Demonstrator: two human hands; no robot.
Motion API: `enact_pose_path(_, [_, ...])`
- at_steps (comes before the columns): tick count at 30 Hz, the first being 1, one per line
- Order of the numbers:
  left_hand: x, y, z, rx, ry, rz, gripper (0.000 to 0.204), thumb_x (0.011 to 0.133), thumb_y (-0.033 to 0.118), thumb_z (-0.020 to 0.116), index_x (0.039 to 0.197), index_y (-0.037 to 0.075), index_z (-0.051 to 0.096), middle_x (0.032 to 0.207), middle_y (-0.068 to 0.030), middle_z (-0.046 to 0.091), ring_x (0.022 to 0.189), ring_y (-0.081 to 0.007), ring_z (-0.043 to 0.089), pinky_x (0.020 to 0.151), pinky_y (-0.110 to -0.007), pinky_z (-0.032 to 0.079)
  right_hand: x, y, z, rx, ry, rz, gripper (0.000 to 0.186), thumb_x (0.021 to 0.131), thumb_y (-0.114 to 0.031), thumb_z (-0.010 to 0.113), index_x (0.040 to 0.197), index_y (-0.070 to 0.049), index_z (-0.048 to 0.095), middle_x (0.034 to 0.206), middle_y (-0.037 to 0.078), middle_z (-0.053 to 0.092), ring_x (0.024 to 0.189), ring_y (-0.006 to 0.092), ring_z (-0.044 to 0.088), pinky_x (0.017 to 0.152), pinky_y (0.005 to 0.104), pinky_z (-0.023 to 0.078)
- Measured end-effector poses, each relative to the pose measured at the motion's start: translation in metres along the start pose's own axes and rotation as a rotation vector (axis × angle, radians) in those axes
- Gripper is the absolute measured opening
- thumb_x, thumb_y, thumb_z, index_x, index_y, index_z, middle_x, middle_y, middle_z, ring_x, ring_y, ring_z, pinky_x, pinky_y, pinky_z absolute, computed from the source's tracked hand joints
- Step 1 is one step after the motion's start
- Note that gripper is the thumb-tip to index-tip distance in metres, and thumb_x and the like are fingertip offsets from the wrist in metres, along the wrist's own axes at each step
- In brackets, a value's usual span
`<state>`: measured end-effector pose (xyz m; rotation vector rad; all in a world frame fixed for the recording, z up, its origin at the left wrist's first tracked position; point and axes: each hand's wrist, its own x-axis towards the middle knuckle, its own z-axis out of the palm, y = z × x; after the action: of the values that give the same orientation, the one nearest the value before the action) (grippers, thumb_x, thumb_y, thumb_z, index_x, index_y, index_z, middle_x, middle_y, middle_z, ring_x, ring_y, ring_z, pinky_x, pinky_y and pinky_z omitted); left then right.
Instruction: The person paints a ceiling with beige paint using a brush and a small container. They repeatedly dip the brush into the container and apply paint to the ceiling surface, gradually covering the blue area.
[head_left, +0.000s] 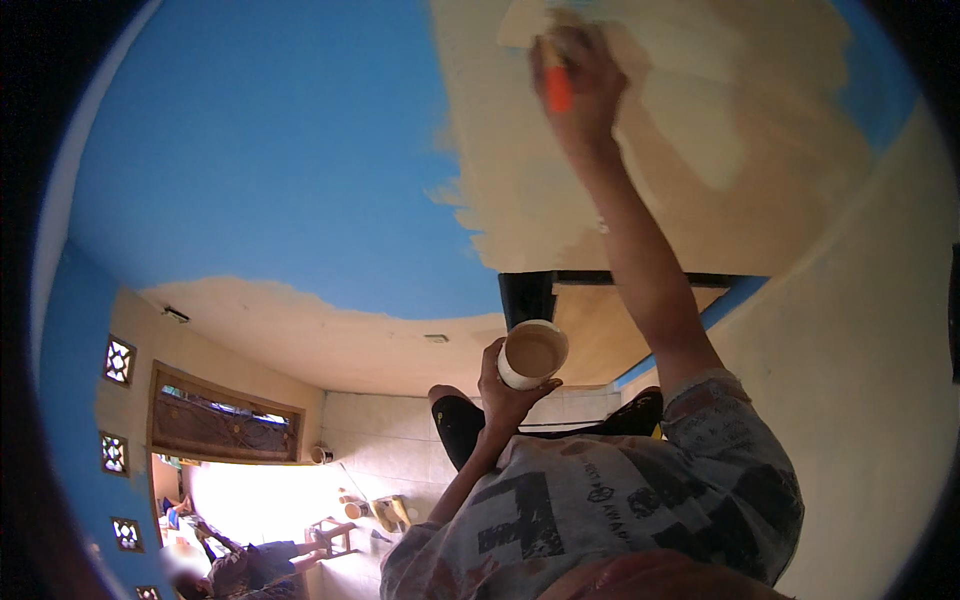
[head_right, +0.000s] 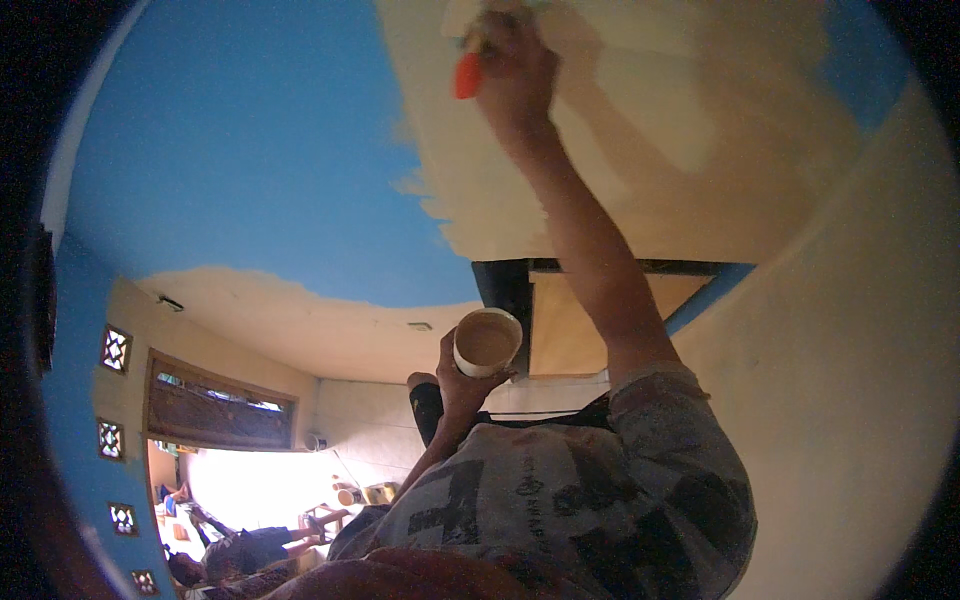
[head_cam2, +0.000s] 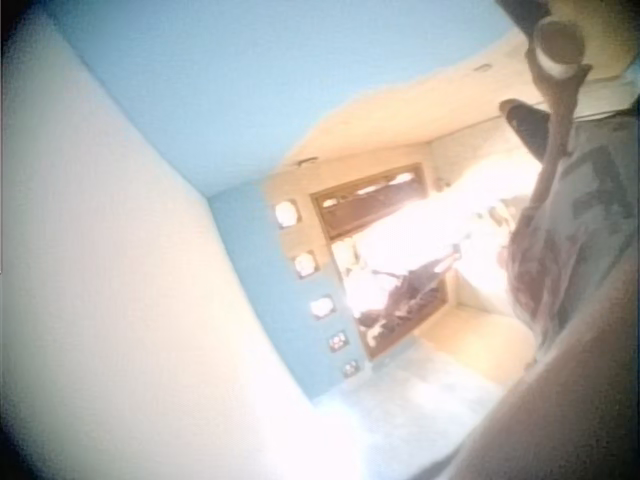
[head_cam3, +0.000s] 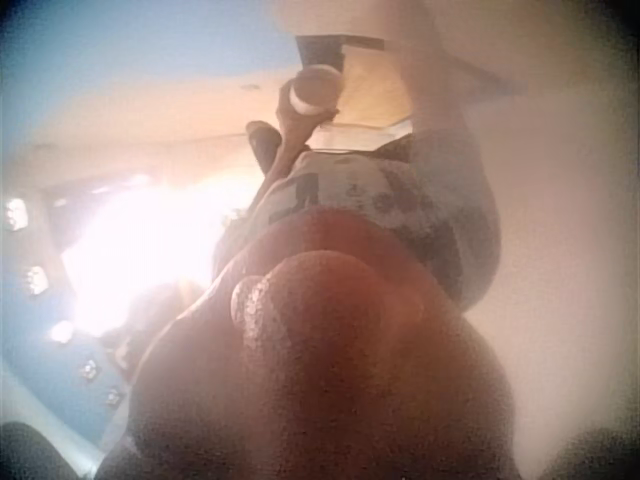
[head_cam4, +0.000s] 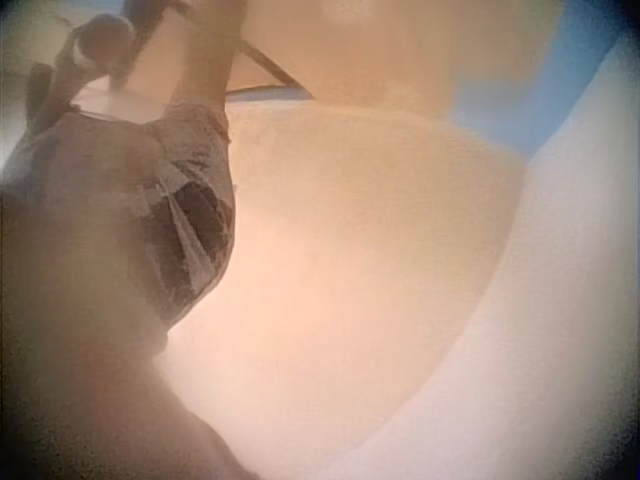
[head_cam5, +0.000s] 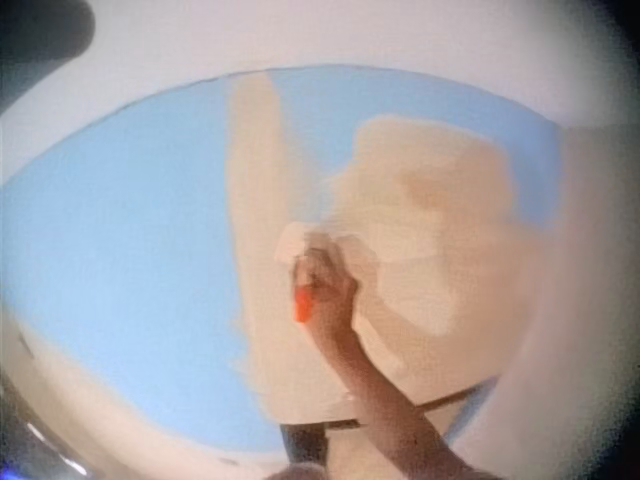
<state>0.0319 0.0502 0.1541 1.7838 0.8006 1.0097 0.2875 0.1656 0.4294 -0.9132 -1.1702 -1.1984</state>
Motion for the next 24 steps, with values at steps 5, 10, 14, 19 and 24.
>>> enact_pose_path(5, [-0.006, 0.002, -0.008, 0.029, 0.059, -0.005, 0.089, 0.054, 0.024, 0.095, 0.126, 0.005, 0.046, 0.115, -0.0147, 0.061, 0.106, -0.0279, 0.061, 0.088, -0.040, 0.053, 0.000, -0.039, 0.031, -0.024, -0.012, 0.140, 0.015, 0.076, -0.011, 0.075, 0.082, -0.005, 0.063, 0.089, 0.011, 0.064, 0.068, 0.0285, 0.065, 0.061, 0.0335, 0.055])
enact_pose_path(10, [-0.007, 0.005, -0.007, 0.000, 0.055, -0.058, 0.089, 0.054, 0.024, 0.095, 0.126, 0.005, 0.046, 0.114, -0.0149, 0.062, 0.107, -0.0274, 0.062, 0.089, -0.040, 0.052, 0.002, -0.045, 0.024, 0.082, -0.154, 0.366, 0.022, 0.083, -0.010, 0.069, 0.103, 0.000, 0.062, 0.095, 0.012, 0.065, 0.083, 0.0274, 0.063, 0.071, 0.0373, 0.053])
enact_pose_path(14, [-0.008, 0.008, -0.003, 0.038, 0.011, -0.009, 0.089, 0.054, 0.024, 0.094, 0.125, 0.004, 0.046, 0.114, -0.0149, 0.062, 0.106, -0.0279, 0.062, 0.088, -0.040, 0.053, 0.012, -0.015, 0.006, 0.099, 0.033, -0.054, 0.014, 0.081, -0.004, 0.071, 0.091, -0.001, 0.060, 0.084, 0.011, 0.064, 0.072, 0.0245, 0.063, 0.063, 0.0351, 0.052])
enact_pose_path(19, [-0.009, 0.011, -0.001, 0.040, -0.036, -0.001, 0.088, 0.054, 0.025, 0.095, 0.125, 0.005, 0.047, 0.114, -0.0147, 0.062, 0.105, -0.0286, 0.063, 0.088, -0.040, 0.053, -0.009, 0.078, -0.068, 0.115, -0.124, 0.575, 0.033, 0.082, -0.028, 0.077, 0.088, 0.001, 0.063, 0.076, 0.005, 0.065, 0.065, 0.0136, 0.058, 0.063, 0.0298, 0.051])
enact_pose_path(24, [-0.009, 0.003, 0.003, -0.008, -0.050, -0.028, 0.087, 0.054, 0.026, 0.095, 0.124, 0.007, 0.047, 0.113, -0.0144, 0.063, 0.106, -0.0273, 0.063, 0.088, -0.040, 0.054, 0.010, 0.127, -0.175, -0.097, 0.033, 0.560, 0.026, 0.083, -0.017, 0.076, 0.085, 0.006, 0.063, 0.078, 0.008, 0.065, 0.068, 0.0130, 0.063, 0.057, 0.0294, 0.057])
